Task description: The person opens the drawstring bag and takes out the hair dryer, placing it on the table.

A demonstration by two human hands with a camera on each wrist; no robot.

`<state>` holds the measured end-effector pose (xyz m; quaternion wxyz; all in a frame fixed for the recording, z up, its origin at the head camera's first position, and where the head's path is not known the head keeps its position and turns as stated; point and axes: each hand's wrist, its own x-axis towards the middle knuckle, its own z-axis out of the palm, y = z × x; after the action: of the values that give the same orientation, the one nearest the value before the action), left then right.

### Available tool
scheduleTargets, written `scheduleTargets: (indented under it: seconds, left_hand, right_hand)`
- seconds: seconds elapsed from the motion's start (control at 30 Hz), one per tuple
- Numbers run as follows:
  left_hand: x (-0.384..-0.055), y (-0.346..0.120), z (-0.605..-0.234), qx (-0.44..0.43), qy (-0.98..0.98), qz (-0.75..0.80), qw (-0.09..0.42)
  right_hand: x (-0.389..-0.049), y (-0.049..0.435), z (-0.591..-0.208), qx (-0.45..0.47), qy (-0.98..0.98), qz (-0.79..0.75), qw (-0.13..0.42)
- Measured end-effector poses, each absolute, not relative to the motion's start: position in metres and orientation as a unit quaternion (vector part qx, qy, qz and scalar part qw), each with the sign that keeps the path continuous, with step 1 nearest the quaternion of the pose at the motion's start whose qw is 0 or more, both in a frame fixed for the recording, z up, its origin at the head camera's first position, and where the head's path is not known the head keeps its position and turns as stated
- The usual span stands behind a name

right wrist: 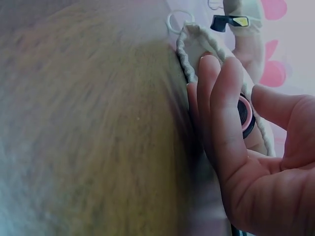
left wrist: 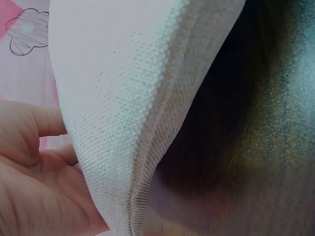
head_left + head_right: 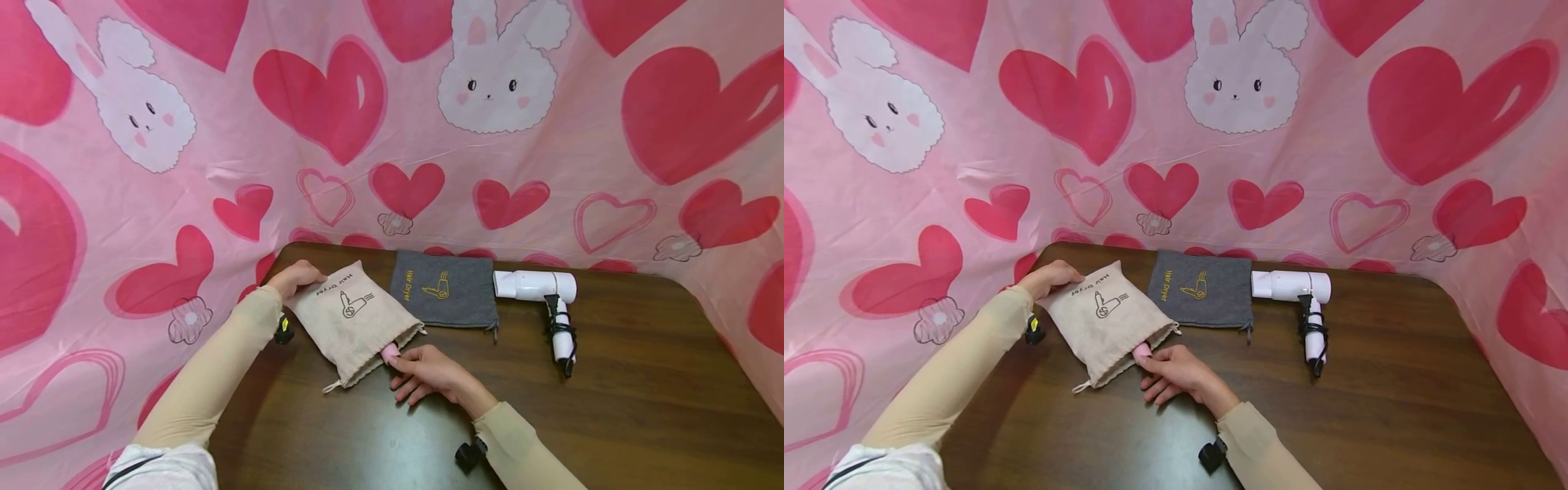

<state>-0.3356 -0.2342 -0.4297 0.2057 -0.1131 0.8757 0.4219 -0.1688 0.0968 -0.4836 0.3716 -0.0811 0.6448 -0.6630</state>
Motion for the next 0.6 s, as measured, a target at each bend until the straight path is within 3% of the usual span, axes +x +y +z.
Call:
scheduleTargets:
  seconds: [0.6]
  left_hand:
    - [-0.341,-0.232,-0.435,-0.108,0.884,0.403,0.210]
  right_hand:
    - [-0.176,0.085,-0.489,-0.062,0.613,-0.692,0.376]
